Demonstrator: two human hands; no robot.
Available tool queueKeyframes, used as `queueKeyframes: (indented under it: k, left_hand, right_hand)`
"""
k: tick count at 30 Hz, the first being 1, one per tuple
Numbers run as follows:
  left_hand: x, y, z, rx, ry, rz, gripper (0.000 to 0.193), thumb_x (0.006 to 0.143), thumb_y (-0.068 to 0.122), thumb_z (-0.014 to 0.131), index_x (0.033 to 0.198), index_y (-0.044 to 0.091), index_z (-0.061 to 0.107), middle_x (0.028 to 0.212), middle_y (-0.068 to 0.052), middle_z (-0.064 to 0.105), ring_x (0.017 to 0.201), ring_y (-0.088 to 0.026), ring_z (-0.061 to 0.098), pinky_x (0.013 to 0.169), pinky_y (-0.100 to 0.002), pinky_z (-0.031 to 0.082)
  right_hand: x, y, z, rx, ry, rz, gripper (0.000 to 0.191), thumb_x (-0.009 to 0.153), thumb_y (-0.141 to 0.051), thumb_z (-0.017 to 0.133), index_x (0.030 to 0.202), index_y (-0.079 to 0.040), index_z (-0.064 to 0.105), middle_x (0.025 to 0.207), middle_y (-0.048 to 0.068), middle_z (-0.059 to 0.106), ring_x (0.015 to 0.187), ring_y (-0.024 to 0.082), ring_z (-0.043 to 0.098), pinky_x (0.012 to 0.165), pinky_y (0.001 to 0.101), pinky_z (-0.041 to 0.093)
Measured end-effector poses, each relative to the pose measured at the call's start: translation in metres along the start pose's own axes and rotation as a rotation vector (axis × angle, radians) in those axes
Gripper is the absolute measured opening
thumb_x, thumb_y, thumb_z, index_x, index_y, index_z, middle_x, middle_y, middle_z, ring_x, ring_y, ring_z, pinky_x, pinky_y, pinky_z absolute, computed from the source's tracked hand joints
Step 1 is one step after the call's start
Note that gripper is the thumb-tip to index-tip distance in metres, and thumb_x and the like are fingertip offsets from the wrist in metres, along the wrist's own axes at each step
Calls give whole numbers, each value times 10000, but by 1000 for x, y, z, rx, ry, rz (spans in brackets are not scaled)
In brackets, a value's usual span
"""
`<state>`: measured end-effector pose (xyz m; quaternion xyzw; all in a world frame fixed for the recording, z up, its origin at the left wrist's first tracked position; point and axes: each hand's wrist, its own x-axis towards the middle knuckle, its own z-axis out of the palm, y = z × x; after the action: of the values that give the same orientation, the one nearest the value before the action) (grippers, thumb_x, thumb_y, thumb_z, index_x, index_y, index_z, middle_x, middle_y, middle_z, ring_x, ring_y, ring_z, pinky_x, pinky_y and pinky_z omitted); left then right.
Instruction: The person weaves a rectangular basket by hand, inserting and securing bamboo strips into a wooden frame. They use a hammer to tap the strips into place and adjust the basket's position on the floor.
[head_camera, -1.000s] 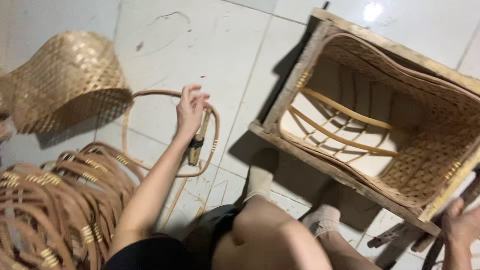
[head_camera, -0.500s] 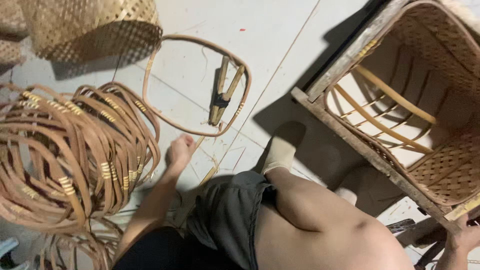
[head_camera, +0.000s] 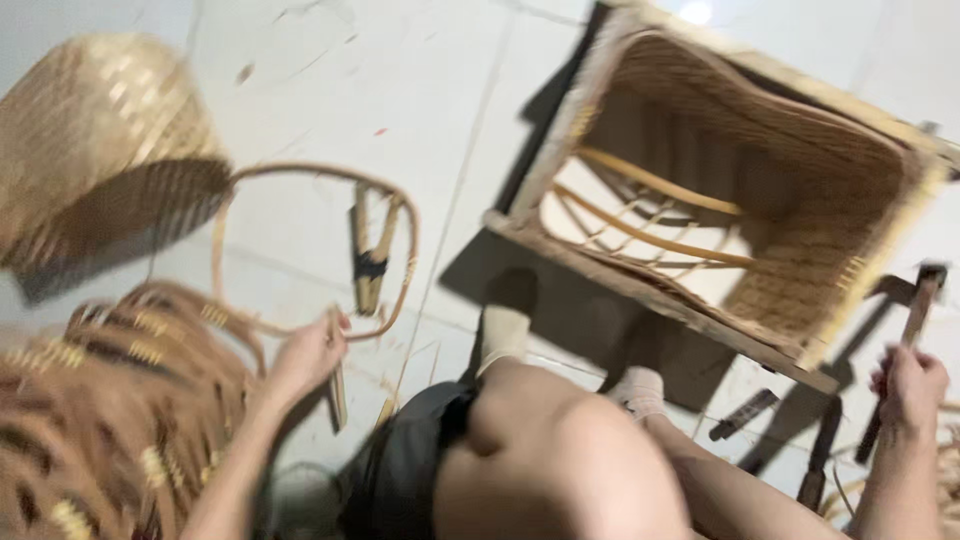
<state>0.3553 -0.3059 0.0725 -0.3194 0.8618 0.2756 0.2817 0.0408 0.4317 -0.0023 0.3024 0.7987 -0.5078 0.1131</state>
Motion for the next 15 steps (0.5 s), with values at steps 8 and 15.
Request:
queueKeyframes:
  k: [8,15]
  left_hand:
    - [35,286,-112,-700,135,898,97,1057,105,665,1124,35,671,1033,-63,711,952,-149,723,849,-300,628]
    - [133,363,-23,287,578,1262,276,892,356,789,987,100,756,960,-59,750,974,-257,678,946,-428,496]
  right_hand:
    - [-49,-74,-12,434,-113,-293,195,1190,-248,531,1071,-98,494,712,-8,441,540,109,443,485,281,385]
    - [-122,-142,52,-54,-216,-432,304,1143,-329,439,1220,-52,537,734,27,534,512,120,490,421,292,436]
